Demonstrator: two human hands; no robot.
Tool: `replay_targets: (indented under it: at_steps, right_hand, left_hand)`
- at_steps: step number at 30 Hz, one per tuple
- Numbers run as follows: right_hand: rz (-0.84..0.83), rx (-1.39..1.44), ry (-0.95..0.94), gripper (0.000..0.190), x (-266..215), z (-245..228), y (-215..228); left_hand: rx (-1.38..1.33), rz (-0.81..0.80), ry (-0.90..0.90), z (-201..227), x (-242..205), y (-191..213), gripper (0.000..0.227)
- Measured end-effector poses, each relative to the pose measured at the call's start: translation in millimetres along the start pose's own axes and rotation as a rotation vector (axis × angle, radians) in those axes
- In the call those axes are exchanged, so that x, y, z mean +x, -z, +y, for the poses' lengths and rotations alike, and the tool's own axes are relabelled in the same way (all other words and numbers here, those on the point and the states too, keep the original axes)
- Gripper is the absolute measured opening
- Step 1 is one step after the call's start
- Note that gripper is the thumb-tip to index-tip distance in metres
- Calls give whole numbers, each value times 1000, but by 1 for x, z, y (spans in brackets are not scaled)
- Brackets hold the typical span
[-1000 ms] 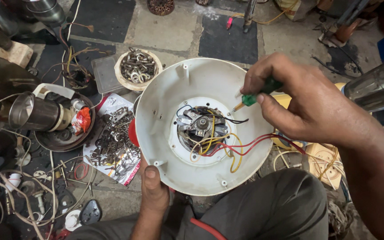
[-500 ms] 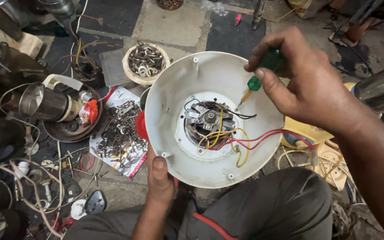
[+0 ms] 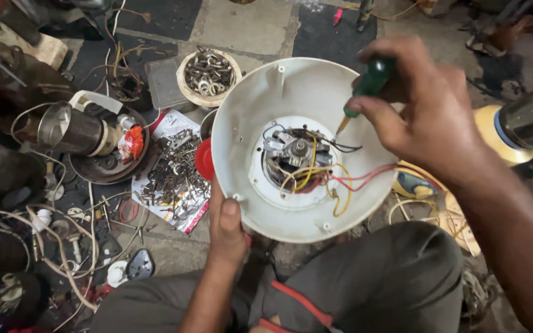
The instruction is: The person disassembles the base of a blender, removes internal wiring and screws, and then reassembles the motor housing using a screwdriver.
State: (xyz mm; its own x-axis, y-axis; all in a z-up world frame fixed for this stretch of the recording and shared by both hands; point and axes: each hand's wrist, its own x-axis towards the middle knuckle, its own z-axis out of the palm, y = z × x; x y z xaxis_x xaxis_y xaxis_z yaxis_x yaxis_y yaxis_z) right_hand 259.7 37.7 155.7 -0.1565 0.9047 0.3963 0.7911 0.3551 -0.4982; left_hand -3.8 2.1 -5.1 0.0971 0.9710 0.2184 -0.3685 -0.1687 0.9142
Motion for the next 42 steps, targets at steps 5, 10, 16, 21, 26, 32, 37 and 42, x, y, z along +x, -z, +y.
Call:
replay_targets:
  at_steps: [5,10,16,21,26,32,37,42]
  right_hand:
    - [1,-277,86,43,2,-22,3]
    - [-439,-667,583,36,40,-40,49]
    - [-956,-1067,714,28,66,-57,42]
    - [-774,-1026,-162,34,70,-87,22]
    - [-728,-887,-456,43,69,-74,25]
    - [-942,-1114,853,48,72,-42,44]
    - [-1182,-1212,600,47,82,-47,29]
    - [-1053,-1115,-25,33,71,-62,16]
  left_hand:
    - [65,-8,-55,1,2,1,99]
    - [43,-29,-87,5,0,2,97]
    - [-42,-10,-99,-13,1,8,95]
    - [-135,-8,-81,-14,3,9,96]
    - [-157,-12,-122,-6,0,10,95]
    - [-164,-11,-106,-2,0,10,94]
    - [-130,-24,-86,-1,3,13,97]
    - [-142,-27,-78,-2,7,14,100]
